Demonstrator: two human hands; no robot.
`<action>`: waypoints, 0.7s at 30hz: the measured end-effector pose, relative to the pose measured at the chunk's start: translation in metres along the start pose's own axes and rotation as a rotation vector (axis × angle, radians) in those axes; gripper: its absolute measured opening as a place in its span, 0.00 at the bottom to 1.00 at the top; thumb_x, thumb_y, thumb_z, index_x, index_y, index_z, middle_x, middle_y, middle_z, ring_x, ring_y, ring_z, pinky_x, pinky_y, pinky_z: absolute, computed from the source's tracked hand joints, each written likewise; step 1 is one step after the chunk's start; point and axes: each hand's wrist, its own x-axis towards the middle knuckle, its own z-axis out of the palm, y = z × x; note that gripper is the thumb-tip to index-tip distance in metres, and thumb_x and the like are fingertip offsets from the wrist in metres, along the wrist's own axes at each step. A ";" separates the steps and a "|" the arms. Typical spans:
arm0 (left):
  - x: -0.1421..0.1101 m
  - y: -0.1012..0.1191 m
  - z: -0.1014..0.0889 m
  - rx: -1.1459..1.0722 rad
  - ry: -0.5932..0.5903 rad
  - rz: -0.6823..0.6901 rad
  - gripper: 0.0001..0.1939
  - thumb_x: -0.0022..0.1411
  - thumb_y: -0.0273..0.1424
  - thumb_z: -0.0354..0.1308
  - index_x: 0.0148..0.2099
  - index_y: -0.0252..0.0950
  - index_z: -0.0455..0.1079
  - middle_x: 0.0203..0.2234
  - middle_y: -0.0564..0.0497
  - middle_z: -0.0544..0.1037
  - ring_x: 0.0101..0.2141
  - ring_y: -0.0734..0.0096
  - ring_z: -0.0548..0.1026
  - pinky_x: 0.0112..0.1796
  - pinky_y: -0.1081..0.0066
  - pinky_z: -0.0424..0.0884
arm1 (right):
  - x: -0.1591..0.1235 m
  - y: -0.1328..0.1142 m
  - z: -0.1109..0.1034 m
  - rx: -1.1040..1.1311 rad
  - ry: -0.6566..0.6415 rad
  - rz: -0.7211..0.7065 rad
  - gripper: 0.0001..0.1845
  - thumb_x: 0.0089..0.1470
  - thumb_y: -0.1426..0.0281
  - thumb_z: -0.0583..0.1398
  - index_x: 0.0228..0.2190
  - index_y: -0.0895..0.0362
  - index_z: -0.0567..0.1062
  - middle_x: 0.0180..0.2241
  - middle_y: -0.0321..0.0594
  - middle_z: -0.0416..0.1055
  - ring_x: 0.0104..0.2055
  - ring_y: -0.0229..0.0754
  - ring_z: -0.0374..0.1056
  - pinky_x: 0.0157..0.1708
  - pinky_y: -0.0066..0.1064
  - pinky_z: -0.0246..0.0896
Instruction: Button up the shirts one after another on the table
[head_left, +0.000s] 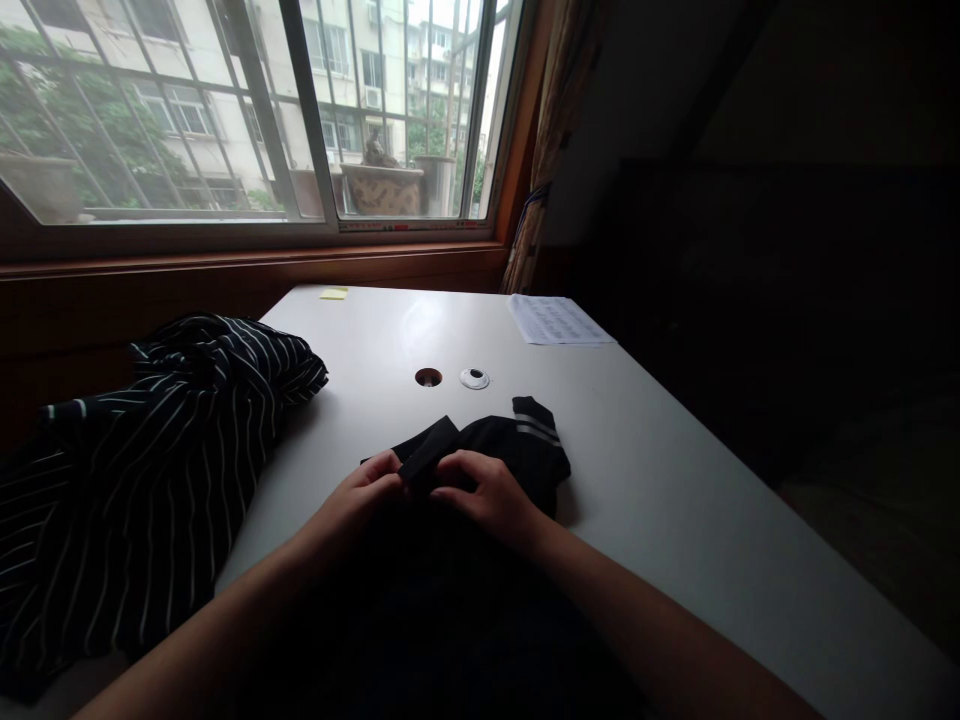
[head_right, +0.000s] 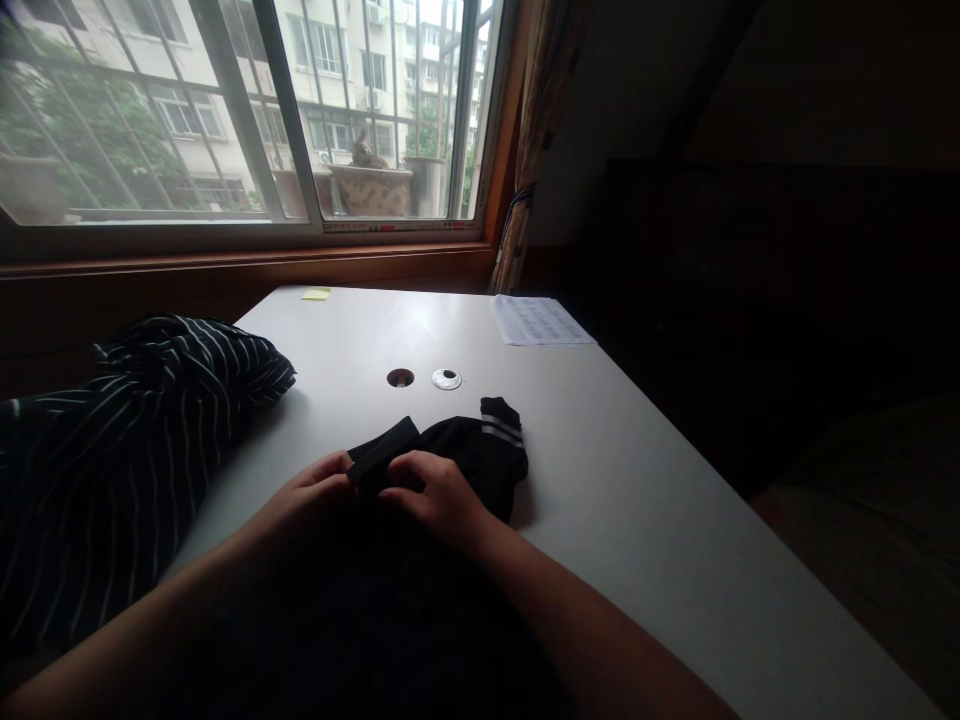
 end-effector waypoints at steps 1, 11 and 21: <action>0.000 -0.001 -0.001 -0.014 -0.019 0.001 0.08 0.59 0.32 0.61 0.35 0.35 0.66 0.26 0.54 0.72 0.27 0.73 0.69 0.28 0.76 0.63 | 0.000 -0.001 0.000 0.015 -0.001 0.005 0.12 0.52 0.71 0.69 0.40 0.55 0.78 0.39 0.39 0.78 0.41 0.43 0.75 0.40 0.31 0.69; 0.004 0.000 -0.005 -0.008 -0.139 0.082 0.21 0.56 0.33 0.69 0.48 0.39 0.64 0.41 0.49 0.78 0.42 0.63 0.77 0.42 0.68 0.70 | 0.000 -0.006 -0.003 0.052 -0.022 0.014 0.09 0.52 0.72 0.68 0.38 0.56 0.79 0.38 0.39 0.79 0.40 0.43 0.75 0.41 0.32 0.69; 0.008 -0.004 -0.001 0.002 -0.073 0.133 0.21 0.54 0.32 0.70 0.37 0.37 0.59 0.33 0.56 0.71 0.32 0.75 0.70 0.31 0.77 0.64 | 0.001 0.000 -0.003 0.063 -0.076 0.025 0.10 0.53 0.70 0.68 0.39 0.56 0.79 0.38 0.39 0.78 0.41 0.44 0.74 0.41 0.32 0.68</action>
